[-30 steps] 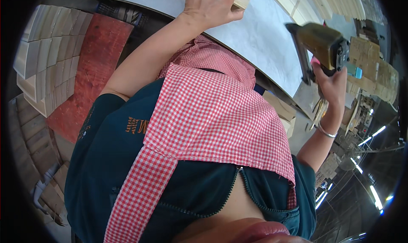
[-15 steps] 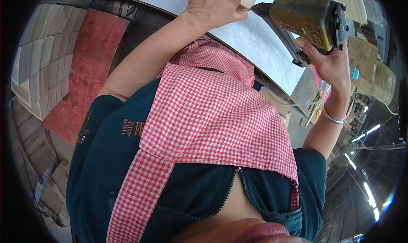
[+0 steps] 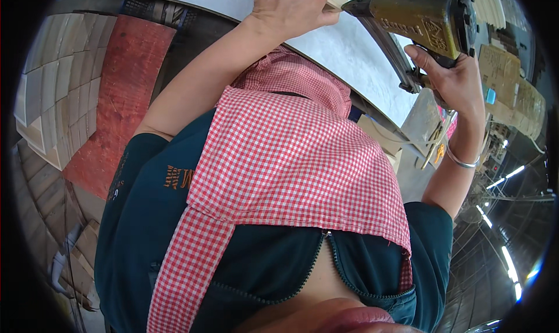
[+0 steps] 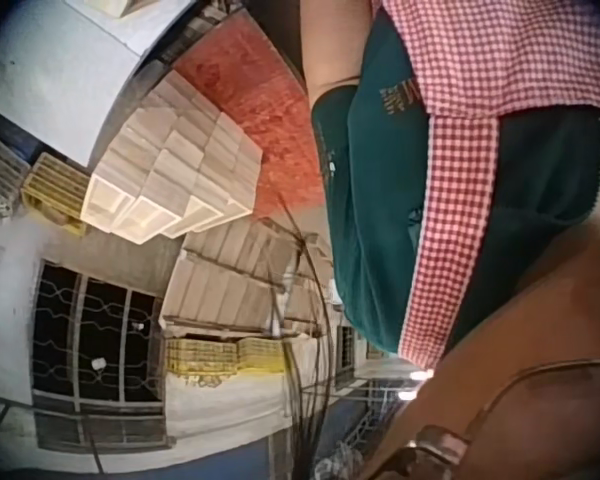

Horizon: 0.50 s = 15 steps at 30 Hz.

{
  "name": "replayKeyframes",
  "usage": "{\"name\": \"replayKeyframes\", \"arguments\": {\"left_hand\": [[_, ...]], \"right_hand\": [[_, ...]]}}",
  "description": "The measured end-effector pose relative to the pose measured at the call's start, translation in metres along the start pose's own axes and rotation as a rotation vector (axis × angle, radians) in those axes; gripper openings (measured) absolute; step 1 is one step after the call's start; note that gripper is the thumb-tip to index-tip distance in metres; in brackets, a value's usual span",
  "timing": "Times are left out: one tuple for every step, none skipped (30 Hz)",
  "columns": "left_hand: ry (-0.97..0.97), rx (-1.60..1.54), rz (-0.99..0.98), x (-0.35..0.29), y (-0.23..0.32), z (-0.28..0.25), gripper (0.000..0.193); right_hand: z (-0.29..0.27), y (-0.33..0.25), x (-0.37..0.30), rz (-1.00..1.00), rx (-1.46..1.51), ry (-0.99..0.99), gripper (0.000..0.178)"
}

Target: Assemble wooden box components using glue and a pneumatic nail gun.

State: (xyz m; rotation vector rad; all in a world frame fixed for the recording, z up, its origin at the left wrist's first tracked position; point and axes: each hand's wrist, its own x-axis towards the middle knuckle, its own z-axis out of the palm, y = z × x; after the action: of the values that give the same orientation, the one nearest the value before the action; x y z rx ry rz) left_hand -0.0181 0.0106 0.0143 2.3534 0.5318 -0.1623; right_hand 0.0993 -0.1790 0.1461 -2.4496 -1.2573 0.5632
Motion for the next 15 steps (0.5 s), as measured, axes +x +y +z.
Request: {"name": "replayKeyframes", "arguments": {"left_hand": [[-0.005, 0.005, -0.009, 0.0, 0.001, -0.001, 0.088], [-0.01, 0.011, -0.018, -0.001, 0.001, -0.001, 0.088], [-0.015, 0.018, -0.027, -0.001, 0.002, -0.001, 0.089], [-0.021, 0.027, -0.035, -0.002, 0.003, -0.001, 0.089], [-0.017, 0.034, -0.035, -0.001, 0.0, 0.0, 0.089], [0.124, 0.069, 0.097, 0.0, -0.007, 0.006, 0.089], [0.268, 0.107, 0.23, 0.003, -0.017, 0.012, 0.088], [0.408, 0.146, 0.365, 0.004, -0.026, 0.016, 0.088], [0.546, 0.187, 0.502, 0.006, -0.035, 0.016, 0.087], [0.555, 0.202, 0.499, 0.005, -0.043, 0.01, 0.087], [0.644, 0.277, 0.56, 0.005, -0.052, 0.004, 0.084], [0.74, 0.366, 0.608, 0.001, -0.062, -0.005, 0.081], [0.834, 0.464, 0.652, -0.004, -0.072, -0.015, 0.079], [0.938, 0.599, 0.679, -0.014, -0.086, -0.036, 0.076], [0.812, 0.675, 0.519, -0.025, -0.098, -0.051, 0.062]], "right_hand": [[0.0, -0.001, 0.0, 0.05, 0.003, -0.01, 0.039], [0.001, -0.002, -0.001, 0.099, 0.007, -0.019, 0.039], [0.001, -0.002, -0.002, 0.15, 0.012, -0.027, 0.039], [0.001, -0.002, -0.004, 0.201, 0.019, -0.034, 0.04], [0.001, -0.001, -0.006, 0.196, 0.024, -0.029, 0.04], [0.001, 0.003, -0.009, 0.209, 0.01, 0.03, 0.04], [0.003, 0.008, -0.013, 0.218, -0.002, 0.091, 0.041], [0.005, 0.014, -0.018, 0.229, -0.012, 0.152, 0.041], [0.007, 0.021, -0.023, 0.24, -0.019, 0.214, 0.042], [0.009, 0.033, -0.029, 0.336, -0.017, 0.259, 0.042], [0.011, 0.046, -0.036, 0.427, -0.009, 0.302, 0.043], [0.01, 0.048, -0.044, 0.545, -0.051, 0.274, 0.039], [0.01, 0.064, -0.063, 0.462, -0.064, 0.263, 0.04], [0.014, 0.09, -0.08, 0.343, -0.065, 0.258, 0.042], [0.019, 0.131, -0.096, 0.258, -0.002, 0.231, 0.047]]}}
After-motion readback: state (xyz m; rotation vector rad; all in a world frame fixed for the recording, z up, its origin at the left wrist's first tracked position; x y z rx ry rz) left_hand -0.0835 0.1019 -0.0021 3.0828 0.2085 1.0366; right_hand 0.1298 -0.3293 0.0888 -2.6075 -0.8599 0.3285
